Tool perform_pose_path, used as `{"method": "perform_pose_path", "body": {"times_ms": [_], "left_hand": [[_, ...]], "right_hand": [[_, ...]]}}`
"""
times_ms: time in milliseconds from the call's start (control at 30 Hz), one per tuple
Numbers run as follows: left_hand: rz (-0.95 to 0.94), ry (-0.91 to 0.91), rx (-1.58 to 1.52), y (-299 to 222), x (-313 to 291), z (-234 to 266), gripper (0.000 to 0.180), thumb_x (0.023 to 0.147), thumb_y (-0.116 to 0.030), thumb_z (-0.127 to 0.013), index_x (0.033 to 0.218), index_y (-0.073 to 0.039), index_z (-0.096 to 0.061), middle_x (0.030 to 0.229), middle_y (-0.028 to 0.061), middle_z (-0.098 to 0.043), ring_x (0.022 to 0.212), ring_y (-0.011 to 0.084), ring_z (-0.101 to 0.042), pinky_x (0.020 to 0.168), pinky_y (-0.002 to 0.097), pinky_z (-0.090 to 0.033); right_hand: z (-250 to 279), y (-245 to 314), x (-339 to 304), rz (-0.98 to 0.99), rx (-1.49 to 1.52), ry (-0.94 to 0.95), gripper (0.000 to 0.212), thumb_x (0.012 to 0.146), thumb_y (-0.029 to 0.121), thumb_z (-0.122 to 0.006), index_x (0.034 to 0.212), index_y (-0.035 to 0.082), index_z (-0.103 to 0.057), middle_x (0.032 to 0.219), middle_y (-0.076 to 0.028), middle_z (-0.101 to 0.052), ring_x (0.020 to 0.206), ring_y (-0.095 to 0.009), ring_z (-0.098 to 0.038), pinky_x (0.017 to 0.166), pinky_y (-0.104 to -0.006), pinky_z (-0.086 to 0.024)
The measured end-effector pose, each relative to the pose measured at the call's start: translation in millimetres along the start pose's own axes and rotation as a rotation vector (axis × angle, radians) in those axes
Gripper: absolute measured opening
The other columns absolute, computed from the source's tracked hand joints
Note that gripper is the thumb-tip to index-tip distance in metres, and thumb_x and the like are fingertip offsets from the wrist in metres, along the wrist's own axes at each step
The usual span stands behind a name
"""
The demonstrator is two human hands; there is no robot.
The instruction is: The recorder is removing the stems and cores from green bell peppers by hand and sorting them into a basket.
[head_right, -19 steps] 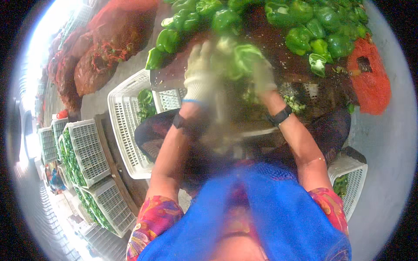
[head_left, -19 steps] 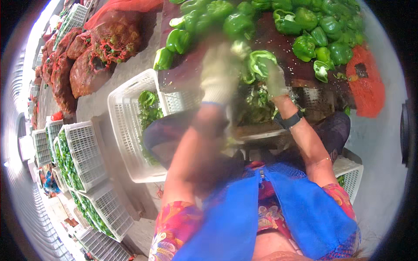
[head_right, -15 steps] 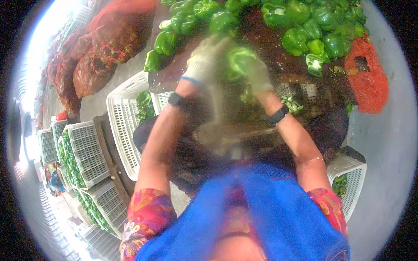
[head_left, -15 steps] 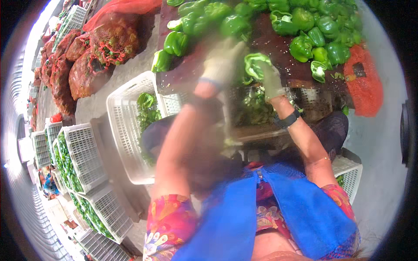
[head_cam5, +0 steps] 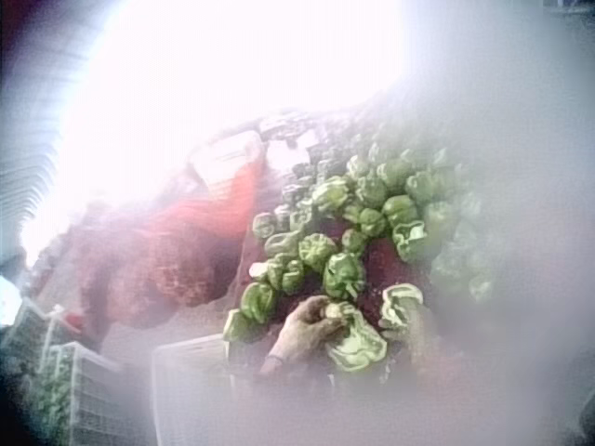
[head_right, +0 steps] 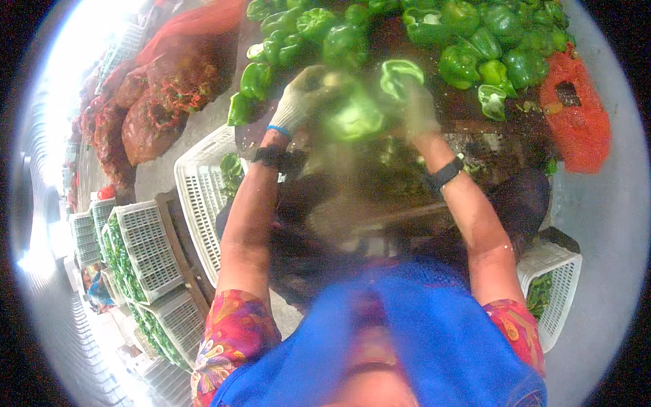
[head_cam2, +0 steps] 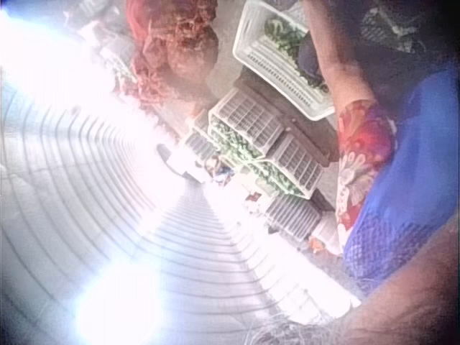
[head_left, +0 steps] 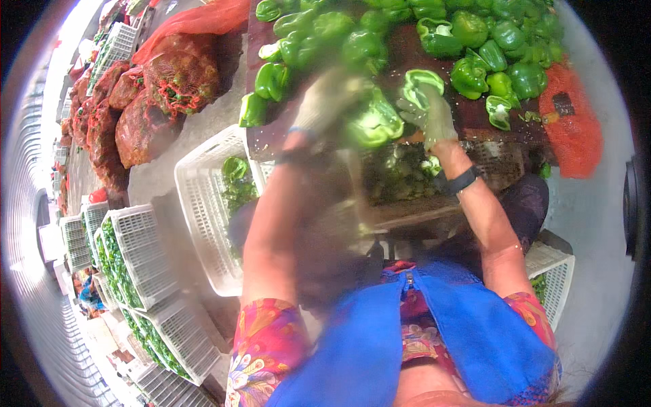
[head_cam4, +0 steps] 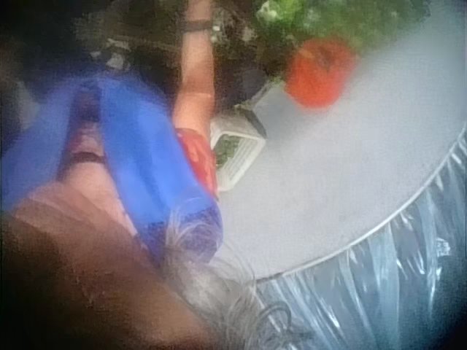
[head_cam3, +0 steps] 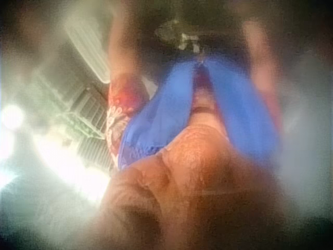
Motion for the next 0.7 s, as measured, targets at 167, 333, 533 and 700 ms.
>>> {"method": "perform_pose_path", "body": {"times_ms": [167, 333, 533, 700], "left_hand": [[0.063, -0.13, 0.027, 20, -2, 23, 0.038, 0.087, -0.023, -0.068, 0.12, -0.006, -0.061, 0.108, 0.0104, -0.066, 0.096, 0.0212, -0.063, 0.087, 0.0312, -0.051], [-0.079, 0.035, 0.639, -31, -8, 0, 0.048, 0.084, -0.024, -0.066, 0.13, -0.015, -0.054, 0.132, 0.0165, -0.053, 0.112, 0.0339, -0.059, 0.094, 0.0401, -0.049], [-0.237, 0.095, 0.912, -21, -23, -10, 0.066, 0.079, -0.025, -0.068, 0.14, -0.02, -0.042, 0.143, 0.0155, -0.04, 0.125, 0.0369, -0.046, 0.098, 0.0445, -0.046], [-0.176, 0.264, 1.061, -39, -16, -5, 0.056, 0.08, -0.023, -0.068, 0.133, -0.015, -0.051, 0.128, 0.0176, -0.054, 0.113, 0.0361, -0.057, 0.093, 0.0434, -0.049]], "right_hand": [[10, 7, 68, 0.151, -0.65, -0.175, 0.053, 0.089, 0.041, -0.051, 0.131, 0.01, -0.052, 0.127, -0.017, -0.058, 0.106, -0.031, -0.063, 0.085, -0.0404, -0.053], [27, 29, 104, 0.551, -1.473, -0.18, 0.071, 0.087, 0.043, -0.048, 0.146, 0.006, -0.034, 0.14, -0.023, -0.046, 0.127, -0.039, -0.047, 0.107, -0.0421, -0.036], [-40, 72, -13, 1.078, -1.49, -0.268, 0.052, 0.087, 0.028, -0.056, 0.134, 0.006, -0.05, 0.13, -0.019, -0.056, 0.116, -0.032, -0.058, 0.096, -0.0389, -0.049], [-74, 50, -67, 1.024, -1.563, 0.229, 0.052, 0.082, 0.023, -0.062, 0.128, 0.002, -0.055, 0.127, -0.021, -0.058, 0.117, -0.032, -0.057, 0.102, -0.0427, -0.044]]}}
Point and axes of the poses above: each hand's wrist, its own x-axis towards the middle knuckle, its own z-axis out of the back of the hand, y = z × x, the point moved 3 cm from there along x, towards the middle knuckle
